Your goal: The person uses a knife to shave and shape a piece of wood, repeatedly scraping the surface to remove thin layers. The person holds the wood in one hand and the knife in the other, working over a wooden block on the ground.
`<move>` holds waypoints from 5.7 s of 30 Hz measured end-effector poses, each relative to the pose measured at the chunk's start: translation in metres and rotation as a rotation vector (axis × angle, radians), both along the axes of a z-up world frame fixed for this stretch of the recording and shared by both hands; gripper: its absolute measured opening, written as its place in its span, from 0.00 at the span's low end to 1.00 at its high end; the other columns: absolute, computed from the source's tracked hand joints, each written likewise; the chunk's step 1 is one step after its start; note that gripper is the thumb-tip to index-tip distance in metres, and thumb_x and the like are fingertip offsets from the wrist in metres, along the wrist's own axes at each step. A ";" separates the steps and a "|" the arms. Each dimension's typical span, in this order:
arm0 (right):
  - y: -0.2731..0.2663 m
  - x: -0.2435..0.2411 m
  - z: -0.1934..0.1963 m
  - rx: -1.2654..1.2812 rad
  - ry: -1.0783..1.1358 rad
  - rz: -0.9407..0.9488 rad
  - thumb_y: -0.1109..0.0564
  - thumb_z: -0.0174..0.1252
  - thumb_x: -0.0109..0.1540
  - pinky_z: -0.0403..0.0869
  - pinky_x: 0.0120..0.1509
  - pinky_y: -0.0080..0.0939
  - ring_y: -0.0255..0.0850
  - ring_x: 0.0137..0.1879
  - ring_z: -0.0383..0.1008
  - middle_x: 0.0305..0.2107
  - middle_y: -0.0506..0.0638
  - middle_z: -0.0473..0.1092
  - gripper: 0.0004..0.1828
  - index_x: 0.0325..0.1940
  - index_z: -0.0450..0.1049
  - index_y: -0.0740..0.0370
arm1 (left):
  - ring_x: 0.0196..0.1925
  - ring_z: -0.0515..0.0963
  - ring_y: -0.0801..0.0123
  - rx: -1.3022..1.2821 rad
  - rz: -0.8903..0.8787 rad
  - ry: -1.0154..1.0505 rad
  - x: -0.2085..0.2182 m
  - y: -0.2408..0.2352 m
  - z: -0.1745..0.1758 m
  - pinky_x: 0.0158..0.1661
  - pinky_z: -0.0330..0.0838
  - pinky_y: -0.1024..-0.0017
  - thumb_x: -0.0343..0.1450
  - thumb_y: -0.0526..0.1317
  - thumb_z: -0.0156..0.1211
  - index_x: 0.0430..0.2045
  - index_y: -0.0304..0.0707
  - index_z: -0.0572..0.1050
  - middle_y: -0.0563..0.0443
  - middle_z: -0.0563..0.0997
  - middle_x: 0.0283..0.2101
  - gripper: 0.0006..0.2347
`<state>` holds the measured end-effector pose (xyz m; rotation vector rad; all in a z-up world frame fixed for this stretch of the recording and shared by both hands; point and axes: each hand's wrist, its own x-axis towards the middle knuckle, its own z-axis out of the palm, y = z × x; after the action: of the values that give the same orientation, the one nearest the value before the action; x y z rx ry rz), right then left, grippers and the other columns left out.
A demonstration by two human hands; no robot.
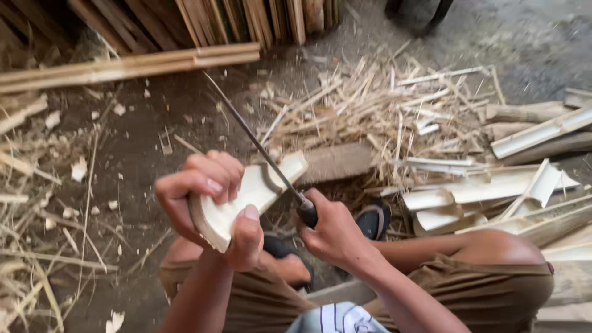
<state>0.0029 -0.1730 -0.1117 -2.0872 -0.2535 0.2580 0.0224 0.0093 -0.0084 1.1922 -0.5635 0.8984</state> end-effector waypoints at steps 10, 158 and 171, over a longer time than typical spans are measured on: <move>0.007 0.056 -0.077 -0.127 0.132 -0.014 0.57 0.61 0.54 0.73 0.42 0.55 0.64 0.37 0.78 0.27 0.68 0.75 0.15 0.43 0.74 0.68 | 0.25 0.65 0.74 -0.062 0.092 0.002 0.024 0.029 0.007 0.25 0.66 0.77 0.66 0.37 0.63 0.43 0.43 0.62 0.55 0.63 0.30 0.16; -0.036 0.106 -0.247 -0.028 0.403 -0.183 0.55 0.61 0.55 0.72 0.39 0.56 0.50 0.30 0.73 0.25 0.63 0.72 0.15 0.35 0.74 0.73 | 0.24 0.60 0.70 0.032 -0.119 -0.033 0.111 0.064 0.022 0.26 0.63 0.74 0.68 0.25 0.44 0.47 0.37 0.65 0.50 0.61 0.30 0.14; -0.035 0.082 -0.244 -0.387 0.316 -0.141 0.56 0.59 0.55 0.73 0.45 0.56 0.61 0.40 0.75 0.31 0.68 0.75 0.15 0.41 0.77 0.70 | 0.35 0.68 0.64 0.073 -0.094 0.103 0.112 0.085 0.000 0.39 0.69 0.68 0.72 0.29 0.50 0.55 0.36 0.65 0.47 0.67 0.39 0.16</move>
<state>0.0851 -0.2077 -0.3555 -2.3897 0.1463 0.5821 0.1346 0.0947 -0.0080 1.2605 -0.5684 0.7379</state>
